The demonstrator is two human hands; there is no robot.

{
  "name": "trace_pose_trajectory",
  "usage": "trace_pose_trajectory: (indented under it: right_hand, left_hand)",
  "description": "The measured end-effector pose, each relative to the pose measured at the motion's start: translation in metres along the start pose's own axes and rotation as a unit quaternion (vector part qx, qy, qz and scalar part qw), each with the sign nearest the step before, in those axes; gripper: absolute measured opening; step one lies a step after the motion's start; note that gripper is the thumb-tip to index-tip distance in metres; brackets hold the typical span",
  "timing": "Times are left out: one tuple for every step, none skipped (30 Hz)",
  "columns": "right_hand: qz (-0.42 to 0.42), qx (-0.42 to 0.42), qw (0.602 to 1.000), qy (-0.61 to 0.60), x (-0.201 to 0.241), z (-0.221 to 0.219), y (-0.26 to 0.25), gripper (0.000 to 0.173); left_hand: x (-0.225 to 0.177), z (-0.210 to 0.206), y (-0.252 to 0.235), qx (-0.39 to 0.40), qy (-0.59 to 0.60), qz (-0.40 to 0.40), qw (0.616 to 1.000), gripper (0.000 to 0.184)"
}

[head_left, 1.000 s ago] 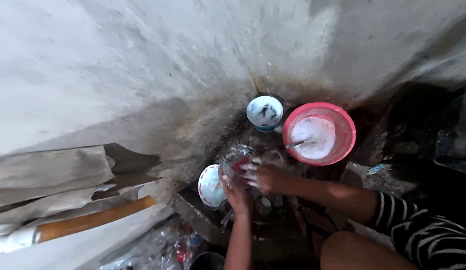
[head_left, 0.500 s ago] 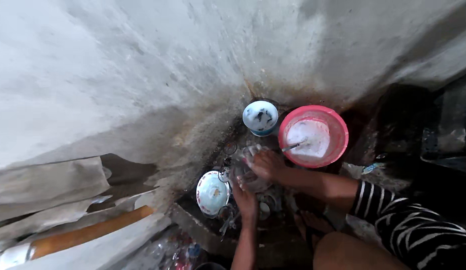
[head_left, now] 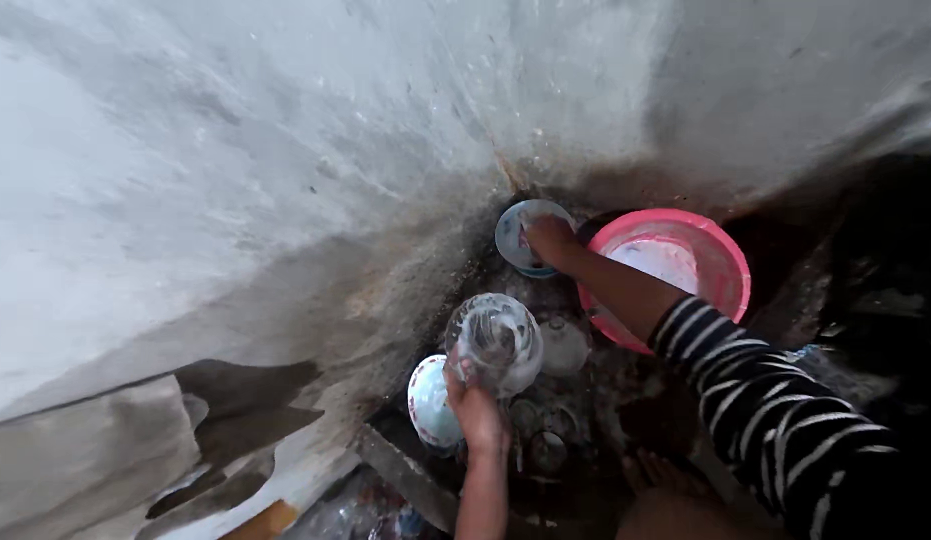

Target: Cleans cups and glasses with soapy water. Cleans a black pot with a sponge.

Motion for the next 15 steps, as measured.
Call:
trace_pose_trajectory:
  right_hand:
    - [-0.020, 0.039, 0.999, -0.020, -0.011, -0.016, -0.009, 0.042]
    - [-0.034, 0.076, 0.996, -0.035, -0.018, -0.031, -0.014, 0.040]
    - [-0.046, 0.111, 0.992, -0.042, -0.021, -0.041, -0.017, 0.038]
    - [-0.056, 0.139, 0.988, -0.043, -0.023, -0.048, -0.019, 0.039]
    - [-0.063, 0.161, 0.984, -0.041, -0.023, -0.051, -0.020, 0.040]
    - [-0.066, 0.179, 0.981, -0.028, -0.023, -0.051, -0.020, 0.041]
    - [-0.065, 0.182, 0.981, -0.009, -0.022, -0.048, -0.020, 0.040]
    - [-0.064, 0.167, 0.984, 0.004, -0.019, -0.041, -0.018, 0.041]
    - [-0.064, 0.139, 0.988, 0.003, -0.017, -0.032, -0.014, 0.045]
    - [-0.062, 0.088, 0.994, -0.017, -0.015, -0.020, -0.007, 0.043]
    - [-0.060, 0.029, 0.997, -0.043, -0.011, -0.007, 0.002, 0.049]
    - [-0.054, -0.026, 0.995, -0.078, -0.002, 0.010, 0.017, 0.055]
    - [-0.027, -0.080, 0.989, -0.120, 0.009, 0.026, 0.031, 0.056]
    - [0.023, -0.111, 0.981, -0.156, 0.025, 0.038, 0.046, 0.056]
    - [0.087, -0.116, 0.975, -0.167, 0.045, 0.043, 0.061, 0.055]
  left_hand:
    - [0.001, -0.003, 0.002, -0.002, 0.029, 0.033, 0.999, 0.040]
    - [0.003, -0.006, 0.002, -0.008, 0.043, 0.051, 0.998, 0.039]
    - [0.004, -0.008, 0.001, -0.022, 0.042, 0.056, 0.997, 0.037]
    - [0.004, -0.010, -0.001, -0.034, 0.031, 0.057, 0.997, 0.035]
    - [0.003, -0.012, -0.003, -0.048, 0.023, 0.054, 0.997, 0.035]
    - [0.003, -0.013, -0.006, -0.056, 0.018, 0.051, 0.997, 0.034]
    - [0.002, -0.015, -0.008, -0.059, 0.020, 0.052, 0.997, 0.034]
    - [0.000, -0.015, -0.010, -0.056, 0.024, 0.053, 0.997, 0.035]
    - [-0.002, -0.016, -0.012, -0.047, 0.027, 0.056, 0.997, 0.038]
    - [-0.003, -0.017, -0.015, -0.035, 0.027, 0.057, 0.997, 0.043]
    - [-0.002, -0.018, -0.018, -0.028, 0.025, 0.055, 0.998, 0.048]
    - [0.000, -0.020, -0.021, -0.023, 0.021, 0.049, 0.998, 0.052]
    - [0.001, -0.022, -0.024, -0.013, 0.017, 0.039, 0.999, 0.058]
    - [0.001, -0.026, -0.025, 0.004, 0.014, 0.026, 1.000, 0.062]
    - [0.001, -0.029, -0.025, 0.020, 0.013, 0.012, 1.000, 0.065]
Point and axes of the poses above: each hand's wrist, its own y-axis away from the middle knuckle, its own z-axis out of the back of the hand, x = y × z, the point moved 5 cm from there along -y, towards the middle knuckle, and after that the axes turned 6 degrees about z, right-handed, at the moved point
